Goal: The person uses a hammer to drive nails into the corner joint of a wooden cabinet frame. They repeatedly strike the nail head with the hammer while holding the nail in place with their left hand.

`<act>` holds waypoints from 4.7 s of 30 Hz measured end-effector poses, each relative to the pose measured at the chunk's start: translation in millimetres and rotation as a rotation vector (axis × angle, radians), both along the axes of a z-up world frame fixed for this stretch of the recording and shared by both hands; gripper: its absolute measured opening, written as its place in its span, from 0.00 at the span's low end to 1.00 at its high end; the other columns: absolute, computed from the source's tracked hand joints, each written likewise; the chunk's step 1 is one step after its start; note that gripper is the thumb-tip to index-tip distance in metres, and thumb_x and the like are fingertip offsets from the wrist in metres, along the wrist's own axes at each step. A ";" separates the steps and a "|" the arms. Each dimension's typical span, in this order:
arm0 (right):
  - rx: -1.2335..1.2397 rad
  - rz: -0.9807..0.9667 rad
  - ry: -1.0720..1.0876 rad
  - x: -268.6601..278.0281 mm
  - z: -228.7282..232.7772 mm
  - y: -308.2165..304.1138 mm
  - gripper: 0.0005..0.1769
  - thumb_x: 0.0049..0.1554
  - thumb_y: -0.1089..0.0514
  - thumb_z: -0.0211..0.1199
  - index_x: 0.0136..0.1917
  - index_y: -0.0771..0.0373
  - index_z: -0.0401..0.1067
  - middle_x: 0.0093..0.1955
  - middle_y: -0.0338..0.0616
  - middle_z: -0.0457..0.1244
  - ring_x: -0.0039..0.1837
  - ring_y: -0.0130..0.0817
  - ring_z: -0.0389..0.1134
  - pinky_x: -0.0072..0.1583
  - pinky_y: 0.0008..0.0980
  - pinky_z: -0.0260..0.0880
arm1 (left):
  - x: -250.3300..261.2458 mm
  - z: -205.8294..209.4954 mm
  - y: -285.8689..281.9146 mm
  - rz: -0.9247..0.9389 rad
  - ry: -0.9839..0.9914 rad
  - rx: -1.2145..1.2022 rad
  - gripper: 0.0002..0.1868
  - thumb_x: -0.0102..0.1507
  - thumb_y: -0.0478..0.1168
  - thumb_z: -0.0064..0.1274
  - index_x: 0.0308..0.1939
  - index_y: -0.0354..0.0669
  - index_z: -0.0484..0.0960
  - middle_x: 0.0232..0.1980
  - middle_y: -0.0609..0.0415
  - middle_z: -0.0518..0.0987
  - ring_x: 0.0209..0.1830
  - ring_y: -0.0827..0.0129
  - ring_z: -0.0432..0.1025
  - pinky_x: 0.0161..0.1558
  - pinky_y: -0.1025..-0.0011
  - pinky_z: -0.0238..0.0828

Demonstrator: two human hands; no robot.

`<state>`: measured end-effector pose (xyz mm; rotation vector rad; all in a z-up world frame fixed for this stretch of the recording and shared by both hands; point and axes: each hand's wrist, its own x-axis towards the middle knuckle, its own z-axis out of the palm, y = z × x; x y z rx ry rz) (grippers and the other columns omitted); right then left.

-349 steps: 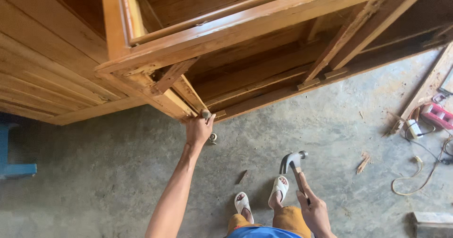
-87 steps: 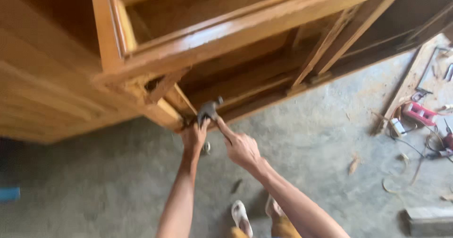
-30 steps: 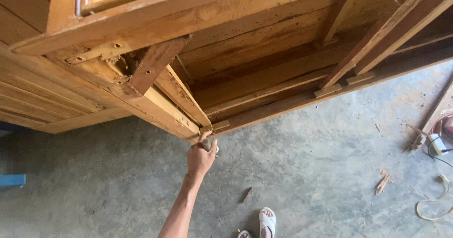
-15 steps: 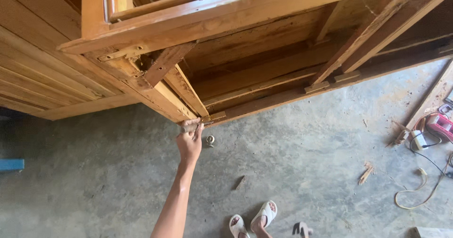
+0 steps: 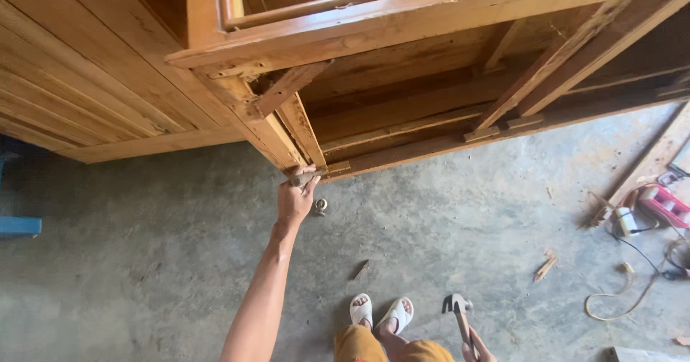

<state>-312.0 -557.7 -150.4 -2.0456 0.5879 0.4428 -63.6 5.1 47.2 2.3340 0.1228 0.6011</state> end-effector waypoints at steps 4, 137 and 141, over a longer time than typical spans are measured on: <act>0.116 -0.101 0.273 17.8 68.3 28.7 0.31 0.59 0.54 0.67 0.76 0.45 0.72 0.27 0.43 0.54 0.29 0.28 0.48 0.35 0.30 0.48 | 2.4 12.3 0.3 -0.016 0.068 -0.022 0.07 0.68 0.42 0.57 0.49 0.49 0.79 0.49 0.58 0.88 0.33 0.64 0.83 0.30 0.68 0.78; 0.085 0.645 -0.797 251.1 341.8 324.1 0.32 0.63 0.58 0.54 0.79 0.48 0.57 0.52 0.58 0.72 0.51 0.56 0.76 0.51 0.47 0.74 | 45.1 -15.5 -4.8 -0.035 0.249 0.381 0.12 0.64 0.51 0.58 0.42 0.50 0.83 0.32 0.50 0.85 0.35 0.54 0.83 0.38 0.60 0.82; -0.186 0.805 -0.344 253.4 360.8 306.5 0.33 0.64 0.46 0.52 0.81 0.24 0.51 0.48 0.49 0.73 0.51 0.58 0.74 0.52 0.55 0.73 | 49.0 0.0 -3.6 -0.013 0.203 0.429 0.24 0.67 0.60 0.53 0.52 0.44 0.80 0.38 0.46 0.86 0.36 0.53 0.83 0.39 0.54 0.80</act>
